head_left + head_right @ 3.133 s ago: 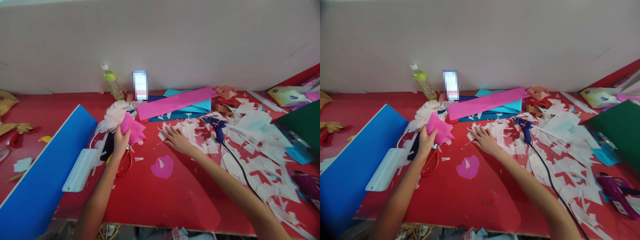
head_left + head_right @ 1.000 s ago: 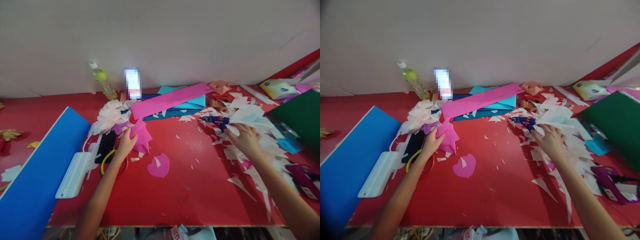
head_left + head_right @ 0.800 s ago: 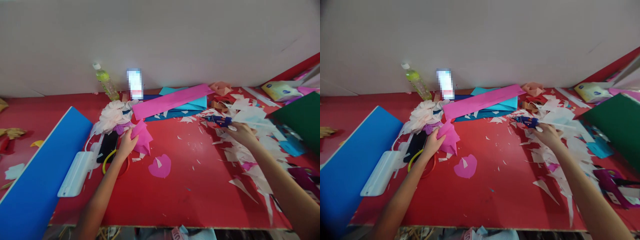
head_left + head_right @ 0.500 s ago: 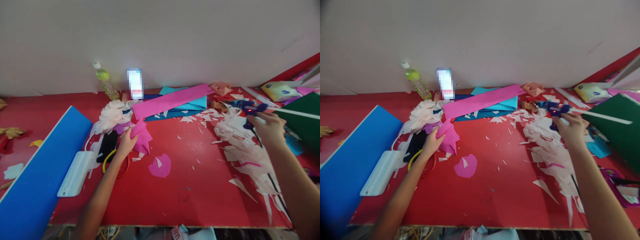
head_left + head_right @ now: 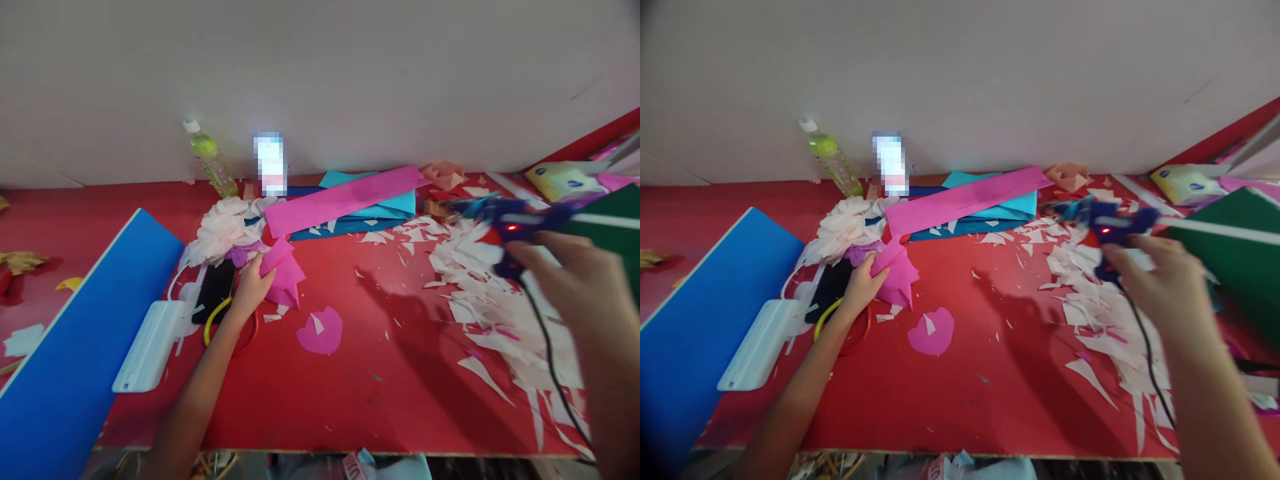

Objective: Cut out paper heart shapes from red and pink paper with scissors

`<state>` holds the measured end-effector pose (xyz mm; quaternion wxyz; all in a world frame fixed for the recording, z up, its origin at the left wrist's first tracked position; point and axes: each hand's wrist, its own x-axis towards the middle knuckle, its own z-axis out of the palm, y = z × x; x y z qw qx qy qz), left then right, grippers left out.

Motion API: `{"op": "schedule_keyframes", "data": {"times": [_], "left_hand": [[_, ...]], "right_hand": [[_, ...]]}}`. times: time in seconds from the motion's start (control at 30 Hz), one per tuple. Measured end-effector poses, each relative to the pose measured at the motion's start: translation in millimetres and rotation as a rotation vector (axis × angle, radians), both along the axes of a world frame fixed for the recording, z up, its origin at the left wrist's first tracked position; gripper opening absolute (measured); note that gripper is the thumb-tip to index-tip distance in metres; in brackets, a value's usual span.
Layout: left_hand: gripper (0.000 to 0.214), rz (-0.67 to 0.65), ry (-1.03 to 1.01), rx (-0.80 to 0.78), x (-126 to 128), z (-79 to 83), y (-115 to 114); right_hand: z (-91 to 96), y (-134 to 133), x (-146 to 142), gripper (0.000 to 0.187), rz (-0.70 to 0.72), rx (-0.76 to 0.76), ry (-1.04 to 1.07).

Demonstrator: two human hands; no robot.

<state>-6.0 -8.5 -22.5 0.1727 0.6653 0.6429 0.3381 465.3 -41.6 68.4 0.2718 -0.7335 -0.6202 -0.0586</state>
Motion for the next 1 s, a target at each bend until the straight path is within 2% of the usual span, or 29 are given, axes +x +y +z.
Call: {"op": "schedule_keyframes", "data": {"times": [0.1,0.17,0.27,0.33,0.47,0.7,0.9,1.0], "left_hand": [[0.034,0.001,-0.006,0.012,-0.7,-1.1,-0.2],[0.034,0.002,-0.006,0.012,-2.2,-2.3,0.0],[0.034,0.015,-0.01,0.01,-5.2,-3.4,0.6],[0.035,0.023,-0.015,0.009,-6.7,-3.5,1.0],[0.036,0.023,-0.02,0.012,-7.4,-3.2,1.3],[0.038,0.026,-0.035,0.003,-7.1,-3.5,1.1],[0.039,0.008,-0.05,-0.036,-6.7,-0.7,-0.2],[0.041,0.03,-0.058,-0.038,-6.7,-0.5,-0.4]], "right_hand": [[-25.6,8.1,-62.7,0.054,0.191,-0.077,0.038],[-48.7,11.0,-93.3,0.054,0.264,-0.097,0.074],[-77.3,11.5,-121.4,0.046,0.316,-0.121,0.041],[-87.0,12.2,-131.0,0.039,0.33,-0.112,-0.02],[-91.7,19.4,-134.0,0.032,0.312,-0.065,-0.098],[-104.9,29.1,-115.9,0.033,0.244,-0.098,-0.06],[-112.4,22.7,-114.5,0.037,0.248,-0.181,-0.081],[-111.3,12.7,-119.1,0.04,0.233,-0.129,-0.116]]}}
